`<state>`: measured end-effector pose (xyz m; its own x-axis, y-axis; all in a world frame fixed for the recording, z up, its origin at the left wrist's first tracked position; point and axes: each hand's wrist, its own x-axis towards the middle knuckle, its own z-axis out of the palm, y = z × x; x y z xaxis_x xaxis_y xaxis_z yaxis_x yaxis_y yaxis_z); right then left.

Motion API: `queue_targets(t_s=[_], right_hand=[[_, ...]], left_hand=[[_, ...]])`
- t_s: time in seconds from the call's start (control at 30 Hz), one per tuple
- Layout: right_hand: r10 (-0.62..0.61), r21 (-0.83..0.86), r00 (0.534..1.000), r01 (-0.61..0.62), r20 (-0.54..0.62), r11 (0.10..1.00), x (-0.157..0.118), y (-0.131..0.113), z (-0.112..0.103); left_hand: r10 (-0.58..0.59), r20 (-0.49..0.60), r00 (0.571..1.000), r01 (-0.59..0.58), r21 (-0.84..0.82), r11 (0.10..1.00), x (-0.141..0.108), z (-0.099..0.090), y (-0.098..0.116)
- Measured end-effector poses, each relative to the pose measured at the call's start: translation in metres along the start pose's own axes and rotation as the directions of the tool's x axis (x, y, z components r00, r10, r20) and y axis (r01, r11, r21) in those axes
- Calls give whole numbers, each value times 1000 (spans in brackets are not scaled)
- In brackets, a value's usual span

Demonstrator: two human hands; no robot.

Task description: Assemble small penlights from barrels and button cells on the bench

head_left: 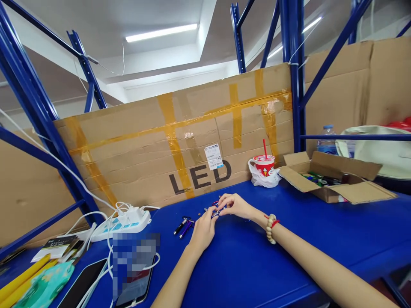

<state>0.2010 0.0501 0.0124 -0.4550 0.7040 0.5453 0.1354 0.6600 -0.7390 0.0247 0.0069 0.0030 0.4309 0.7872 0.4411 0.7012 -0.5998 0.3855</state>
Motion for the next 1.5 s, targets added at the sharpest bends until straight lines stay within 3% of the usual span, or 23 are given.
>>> queue_targets(t_s=[0.17, 0.57, 1.0, 1.5], right_hand=[[7, 12, 999, -7, -47, 1000, 0, 2, 3], [82, -71, 994, -87, -66, 994, 1, -3, 6], [140, 64, 986, -135, -87, 989, 1, 1, 12], [203, 65, 976, -198, -84, 978, 0, 0, 13]], left_hand=[[-28, 26, 999, 28, -16, 999, -1, -1, 2], [-15, -33, 999, 14, -36, 999, -4, 0, 3], [-20, -42, 999, 18, -40, 999, -5, 0, 2], [-35, -32, 999, 33, -45, 998, -5, 1, 1]])
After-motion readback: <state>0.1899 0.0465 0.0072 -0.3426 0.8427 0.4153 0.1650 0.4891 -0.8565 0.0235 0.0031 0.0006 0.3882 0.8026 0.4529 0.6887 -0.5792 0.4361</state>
